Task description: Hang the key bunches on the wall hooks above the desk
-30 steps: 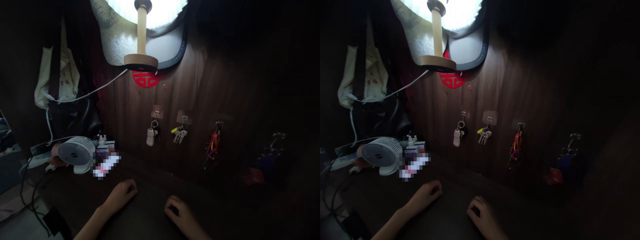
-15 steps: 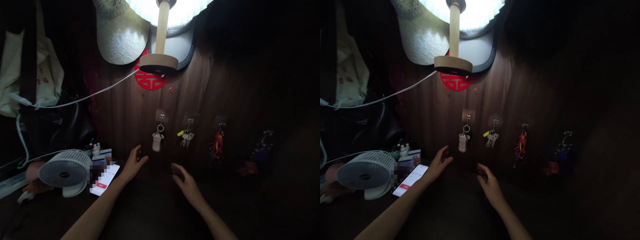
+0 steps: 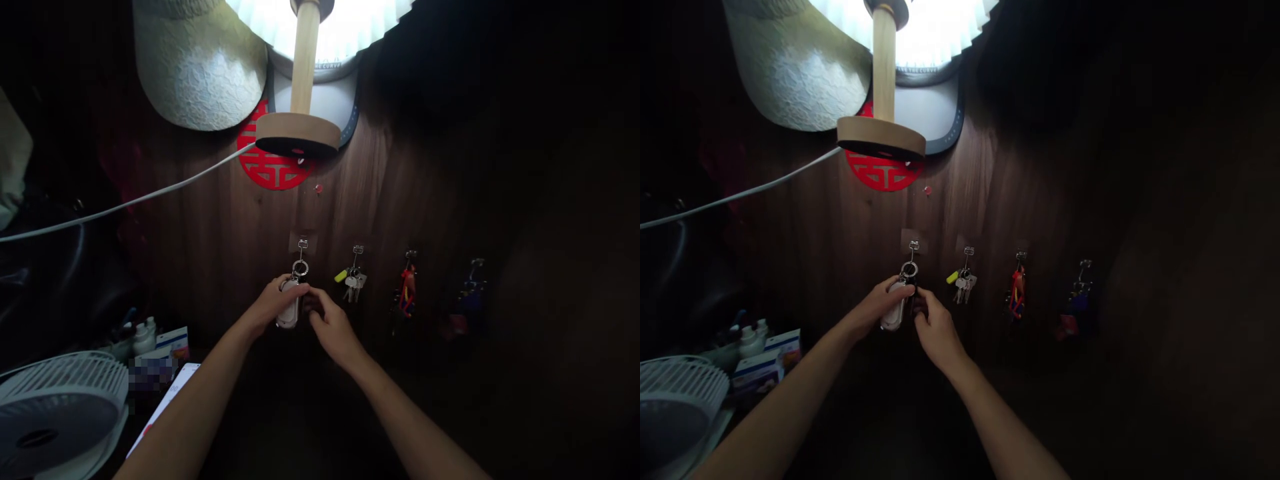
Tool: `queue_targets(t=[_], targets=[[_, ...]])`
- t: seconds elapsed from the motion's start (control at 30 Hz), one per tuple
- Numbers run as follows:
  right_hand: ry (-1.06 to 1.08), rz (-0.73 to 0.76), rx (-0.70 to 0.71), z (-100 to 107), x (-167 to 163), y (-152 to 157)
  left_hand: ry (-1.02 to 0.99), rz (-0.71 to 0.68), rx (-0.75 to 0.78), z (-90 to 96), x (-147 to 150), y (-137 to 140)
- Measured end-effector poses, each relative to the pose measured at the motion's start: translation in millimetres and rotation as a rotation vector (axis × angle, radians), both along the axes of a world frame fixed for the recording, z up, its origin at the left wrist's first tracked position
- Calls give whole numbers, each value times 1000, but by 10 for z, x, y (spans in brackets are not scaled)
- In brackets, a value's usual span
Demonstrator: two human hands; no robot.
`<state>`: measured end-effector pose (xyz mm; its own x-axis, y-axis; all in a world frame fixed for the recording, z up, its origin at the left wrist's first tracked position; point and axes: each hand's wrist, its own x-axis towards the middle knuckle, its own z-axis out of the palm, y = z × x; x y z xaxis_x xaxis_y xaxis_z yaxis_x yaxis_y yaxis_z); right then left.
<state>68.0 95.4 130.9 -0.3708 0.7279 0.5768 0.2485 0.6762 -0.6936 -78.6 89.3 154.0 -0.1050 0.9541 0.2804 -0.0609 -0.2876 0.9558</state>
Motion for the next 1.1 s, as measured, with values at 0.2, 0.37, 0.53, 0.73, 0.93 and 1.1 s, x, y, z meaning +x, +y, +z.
queue_targets(t=[0.2, 0.37, 0.53, 0.73, 0.93, 1.1], targets=[[-678, -274, 372, 596, 222, -160, -264, -259, -97, -24, 114, -16], [-757, -473, 678, 959, 241, 72, -378, -273, -172, -69, 192, 25], [-918, -475, 807, 1002, 214, 332, -442, -286, -269, 83, 123, -29], [-952, -450, 798, 1002, 211, 333, -661, -537, -484, 557, 37, -175], [-953, -443, 757, 1048, 199, 290, -527, -427, -495, 693, -5, -320], [-965, -427, 735, 1063, 215, 266, -394, -356, -503, 733, 65, -330]])
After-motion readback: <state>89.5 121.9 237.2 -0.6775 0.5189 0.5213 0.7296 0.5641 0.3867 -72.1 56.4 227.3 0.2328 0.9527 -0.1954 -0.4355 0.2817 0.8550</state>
